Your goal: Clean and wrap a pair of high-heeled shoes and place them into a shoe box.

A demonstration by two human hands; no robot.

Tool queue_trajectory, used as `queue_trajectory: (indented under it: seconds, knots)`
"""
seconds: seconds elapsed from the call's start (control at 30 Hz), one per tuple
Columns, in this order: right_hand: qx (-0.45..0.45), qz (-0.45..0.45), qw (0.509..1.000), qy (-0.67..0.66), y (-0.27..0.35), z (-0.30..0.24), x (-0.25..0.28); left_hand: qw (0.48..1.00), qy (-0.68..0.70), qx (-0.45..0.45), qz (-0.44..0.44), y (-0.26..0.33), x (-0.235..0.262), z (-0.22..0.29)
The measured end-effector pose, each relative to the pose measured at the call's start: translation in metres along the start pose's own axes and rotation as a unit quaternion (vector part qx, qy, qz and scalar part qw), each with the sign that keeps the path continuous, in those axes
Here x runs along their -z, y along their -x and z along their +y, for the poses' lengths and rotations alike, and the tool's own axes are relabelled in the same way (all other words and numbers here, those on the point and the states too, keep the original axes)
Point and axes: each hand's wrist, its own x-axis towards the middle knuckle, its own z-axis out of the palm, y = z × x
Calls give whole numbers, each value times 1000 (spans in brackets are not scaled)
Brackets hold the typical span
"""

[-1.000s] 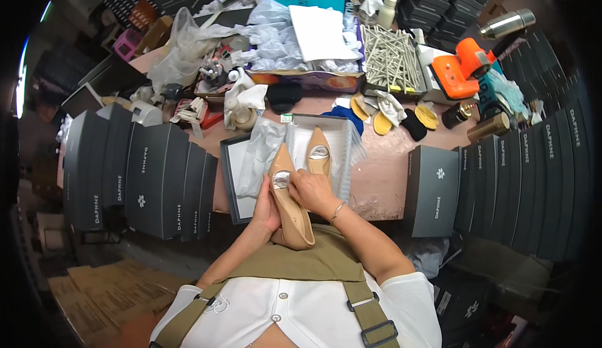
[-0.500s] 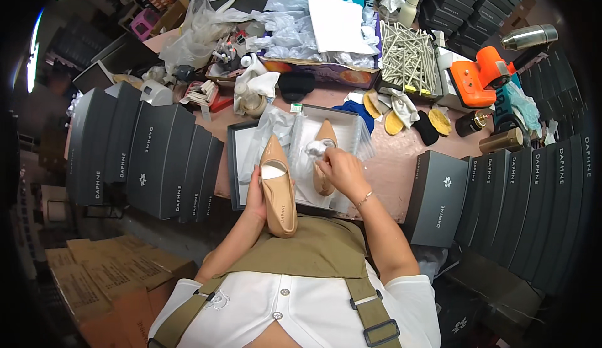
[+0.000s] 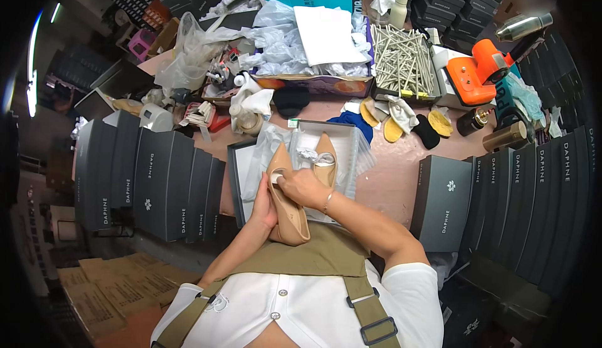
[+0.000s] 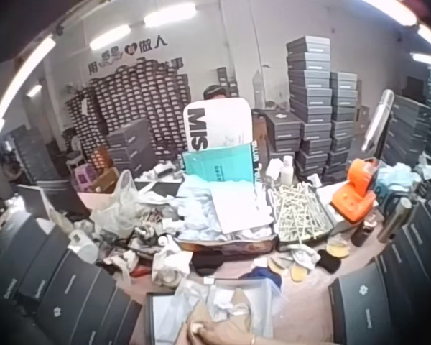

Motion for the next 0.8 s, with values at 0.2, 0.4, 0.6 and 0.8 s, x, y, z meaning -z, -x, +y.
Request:
queue_trajectory:
  seconds: [0.2, 0.4, 0.6, 0.8]
  knots:
    - [-221, 137, 959, 113, 30, 28, 30, 999, 37, 9, 39, -2, 11, 5]
    - [-155, 20, 988, 4, -12, 5, 8, 999, 33, -9, -21, -6, -3, -3]
    - [-48, 18, 995, 82, -5, 4, -10, 998, 61, 14, 19, -4, 0, -4]
    - [3, 118, 993, 30, 7, 7, -14, 997, 72, 24, 22, -9, 14, -6]
